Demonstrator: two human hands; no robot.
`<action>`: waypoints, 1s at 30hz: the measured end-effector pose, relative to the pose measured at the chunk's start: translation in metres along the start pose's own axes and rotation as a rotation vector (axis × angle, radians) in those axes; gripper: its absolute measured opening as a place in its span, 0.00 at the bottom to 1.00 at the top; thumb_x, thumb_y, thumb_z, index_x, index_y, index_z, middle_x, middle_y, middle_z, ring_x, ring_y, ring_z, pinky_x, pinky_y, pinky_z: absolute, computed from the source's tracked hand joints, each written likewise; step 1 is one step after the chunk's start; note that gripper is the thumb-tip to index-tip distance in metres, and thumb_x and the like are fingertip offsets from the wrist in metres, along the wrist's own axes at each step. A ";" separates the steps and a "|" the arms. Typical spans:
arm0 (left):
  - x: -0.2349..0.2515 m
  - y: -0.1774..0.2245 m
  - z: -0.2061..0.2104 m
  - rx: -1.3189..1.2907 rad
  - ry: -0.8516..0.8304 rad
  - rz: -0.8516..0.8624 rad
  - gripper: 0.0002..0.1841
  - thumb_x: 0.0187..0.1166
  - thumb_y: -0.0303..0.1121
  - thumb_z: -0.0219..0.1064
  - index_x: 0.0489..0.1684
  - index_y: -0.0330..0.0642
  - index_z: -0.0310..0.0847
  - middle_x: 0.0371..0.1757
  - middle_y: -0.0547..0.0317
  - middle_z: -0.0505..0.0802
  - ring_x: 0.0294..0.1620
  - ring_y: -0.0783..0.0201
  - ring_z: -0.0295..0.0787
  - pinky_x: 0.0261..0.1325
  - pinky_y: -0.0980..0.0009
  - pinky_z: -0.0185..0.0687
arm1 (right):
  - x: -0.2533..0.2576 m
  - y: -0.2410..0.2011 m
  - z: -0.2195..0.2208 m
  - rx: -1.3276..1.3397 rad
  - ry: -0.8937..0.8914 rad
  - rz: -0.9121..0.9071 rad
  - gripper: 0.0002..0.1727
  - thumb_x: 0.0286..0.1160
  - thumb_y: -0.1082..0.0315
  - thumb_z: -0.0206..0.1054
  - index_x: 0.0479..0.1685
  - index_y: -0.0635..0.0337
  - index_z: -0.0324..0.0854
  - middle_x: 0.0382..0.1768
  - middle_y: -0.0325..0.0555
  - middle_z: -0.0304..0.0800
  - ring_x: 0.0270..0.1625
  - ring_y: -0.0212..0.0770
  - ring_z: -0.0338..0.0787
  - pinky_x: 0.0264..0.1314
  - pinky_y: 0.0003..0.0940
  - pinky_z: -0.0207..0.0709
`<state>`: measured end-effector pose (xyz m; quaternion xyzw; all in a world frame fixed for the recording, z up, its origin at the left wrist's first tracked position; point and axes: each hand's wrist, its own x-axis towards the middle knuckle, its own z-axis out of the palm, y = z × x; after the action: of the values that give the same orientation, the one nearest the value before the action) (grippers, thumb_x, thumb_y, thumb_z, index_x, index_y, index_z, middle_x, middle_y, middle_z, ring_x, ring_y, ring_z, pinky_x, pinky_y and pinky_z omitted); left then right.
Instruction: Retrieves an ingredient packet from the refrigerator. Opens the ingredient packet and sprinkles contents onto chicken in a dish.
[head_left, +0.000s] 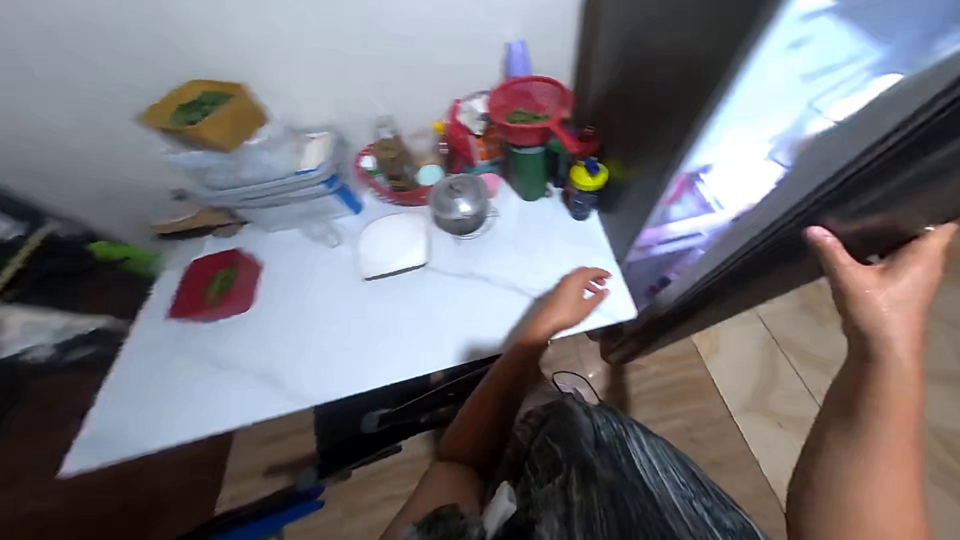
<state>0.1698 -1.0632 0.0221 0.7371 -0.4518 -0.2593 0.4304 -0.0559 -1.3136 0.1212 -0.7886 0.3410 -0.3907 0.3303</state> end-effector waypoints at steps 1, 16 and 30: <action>0.007 -0.001 0.007 0.010 0.016 0.010 0.17 0.86 0.31 0.64 0.69 0.36 0.82 0.63 0.44 0.90 0.60 0.55 0.90 0.63 0.58 0.87 | -0.010 0.011 -0.023 0.012 0.034 0.006 0.56 0.64 0.53 0.82 0.88 0.69 0.50 0.74 0.60 0.77 0.73 0.39 0.82 0.77 0.36 0.76; 0.111 0.024 0.104 0.081 0.042 -0.157 0.17 0.85 0.31 0.65 0.66 0.29 0.82 0.60 0.38 0.91 0.58 0.50 0.91 0.67 0.52 0.82 | -0.021 0.156 -0.247 -0.025 0.467 0.108 0.69 0.59 0.51 0.85 0.90 0.75 0.34 0.86 0.62 0.61 0.86 0.38 0.69 0.88 0.30 0.66; 0.254 0.051 0.259 0.109 -0.376 -0.122 0.18 0.85 0.33 0.65 0.67 0.31 0.82 0.59 0.37 0.91 0.60 0.46 0.90 0.68 0.47 0.81 | 0.005 0.232 -0.295 0.236 0.594 0.071 0.61 0.55 0.41 0.85 0.81 0.65 0.48 0.67 0.41 0.79 0.69 0.33 0.86 0.75 0.36 0.82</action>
<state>0.0634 -1.4036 -0.0605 0.7240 -0.4921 -0.3930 0.2815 -0.3670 -1.5199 0.0816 -0.5839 0.4024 -0.6289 0.3189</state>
